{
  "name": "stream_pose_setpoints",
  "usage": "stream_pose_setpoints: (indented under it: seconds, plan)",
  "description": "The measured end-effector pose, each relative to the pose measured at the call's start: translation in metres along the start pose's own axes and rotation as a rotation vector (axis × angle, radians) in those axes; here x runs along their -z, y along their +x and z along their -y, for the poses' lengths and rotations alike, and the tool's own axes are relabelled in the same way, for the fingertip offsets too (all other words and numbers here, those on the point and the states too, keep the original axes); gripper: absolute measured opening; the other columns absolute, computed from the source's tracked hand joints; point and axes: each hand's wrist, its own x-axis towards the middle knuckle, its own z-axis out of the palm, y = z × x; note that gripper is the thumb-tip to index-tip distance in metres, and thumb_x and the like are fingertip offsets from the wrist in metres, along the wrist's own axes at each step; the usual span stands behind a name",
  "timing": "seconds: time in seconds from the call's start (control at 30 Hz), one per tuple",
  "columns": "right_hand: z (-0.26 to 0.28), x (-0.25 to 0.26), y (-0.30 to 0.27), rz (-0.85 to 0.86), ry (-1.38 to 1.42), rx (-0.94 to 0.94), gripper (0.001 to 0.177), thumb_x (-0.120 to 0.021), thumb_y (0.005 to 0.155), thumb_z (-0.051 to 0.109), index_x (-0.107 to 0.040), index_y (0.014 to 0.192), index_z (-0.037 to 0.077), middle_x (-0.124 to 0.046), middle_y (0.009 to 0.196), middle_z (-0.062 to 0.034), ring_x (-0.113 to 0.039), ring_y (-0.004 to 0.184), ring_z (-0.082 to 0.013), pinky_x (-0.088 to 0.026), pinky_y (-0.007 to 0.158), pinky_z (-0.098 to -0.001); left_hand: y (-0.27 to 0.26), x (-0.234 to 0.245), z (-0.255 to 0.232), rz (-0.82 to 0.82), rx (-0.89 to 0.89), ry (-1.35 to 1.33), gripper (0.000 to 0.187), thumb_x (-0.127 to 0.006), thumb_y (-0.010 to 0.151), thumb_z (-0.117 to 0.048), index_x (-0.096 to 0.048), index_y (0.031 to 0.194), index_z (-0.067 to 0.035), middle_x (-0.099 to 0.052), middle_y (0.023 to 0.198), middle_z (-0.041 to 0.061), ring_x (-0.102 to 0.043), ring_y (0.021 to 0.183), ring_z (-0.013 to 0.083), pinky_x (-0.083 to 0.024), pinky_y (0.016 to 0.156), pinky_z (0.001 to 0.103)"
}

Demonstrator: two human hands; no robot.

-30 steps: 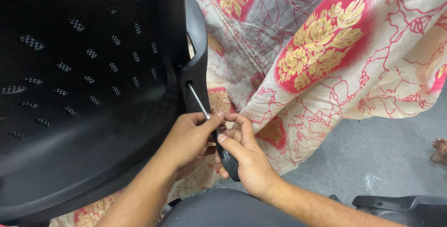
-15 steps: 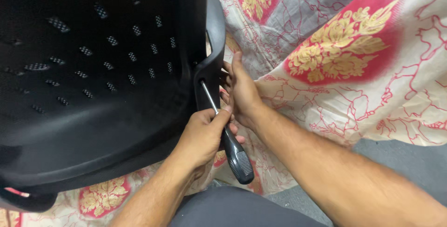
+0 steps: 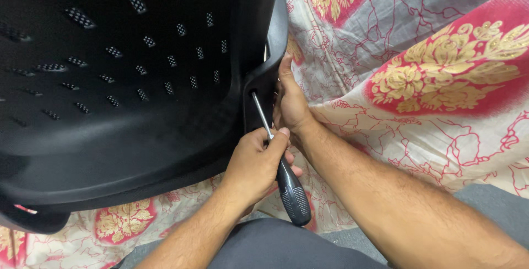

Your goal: The person uses a screwdriver to tighten screws on the underside of a black plastic chair seat, securing the armrests to the seat. The person works on multiple screw locations around the seat perimeter.

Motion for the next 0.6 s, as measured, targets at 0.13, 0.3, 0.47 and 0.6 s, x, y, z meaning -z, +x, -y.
stream_pose_setpoints:
  seconds: [0.13, 0.3, 0.47, 0.6]
  plan:
    - [0.021, -0.004, 0.005, -0.067, -0.456, 0.399, 0.092, -0.053, 0.103, 0.063, -0.015, 0.166, 0.008, -0.022, 0.169, -0.0160, -0.026, 0.159, -0.0280, -0.024, 0.130, -0.0435, 0.003, 0.006, 0.000, 0.017, 0.014, 0.018, 0.032, -0.058, 0.100, -0.029, -0.060, 0.092, 0.002, -0.066, 0.072, 0.008, -0.073, 0.059, 0.0190, -0.059, 0.052, 0.030]
    - [0.057, -0.017, 0.027, 0.175, -0.593, 0.518, 0.052, -0.072, 0.101, 0.035, -0.053, 0.140, 0.006, -0.028, 0.159, -0.0077, -0.042, 0.148, -0.0224, -0.041, 0.125, -0.0402, 0.005, 0.010, -0.002, 0.039, 0.004, 0.046, 0.030, -0.057, 0.100, -0.027, -0.061, 0.094, 0.002, -0.066, 0.071, 0.008, -0.072, 0.061, 0.0174, -0.060, 0.054, 0.031]
    - [0.063, -0.022, 0.030, 0.155, -0.858, 0.627, 0.037, -0.075, 0.105, 0.026, -0.066, 0.133, 0.005, -0.045, 0.157, -0.0082, -0.044, 0.149, -0.0209, -0.037, 0.127, -0.0360, 0.007, 0.013, -0.006, 0.064, -0.009, 0.040, 0.029, -0.058, 0.099, -0.026, -0.062, 0.096, 0.003, -0.066, 0.071, 0.008, -0.072, 0.061, 0.0172, -0.059, 0.055, 0.031]
    - [0.062, -0.019, 0.030, 0.190, -0.736, 0.573, 0.040, -0.076, 0.104, 0.029, -0.065, 0.134, 0.005, -0.048, 0.152, -0.0070, -0.047, 0.144, -0.0203, -0.041, 0.124, -0.0353, 0.009, 0.016, -0.008, 0.072, 0.005, 0.046, 0.029, -0.057, 0.100, -0.026, -0.062, 0.096, 0.003, -0.067, 0.070, 0.008, -0.072, 0.061, 0.0171, -0.060, 0.056, 0.031]
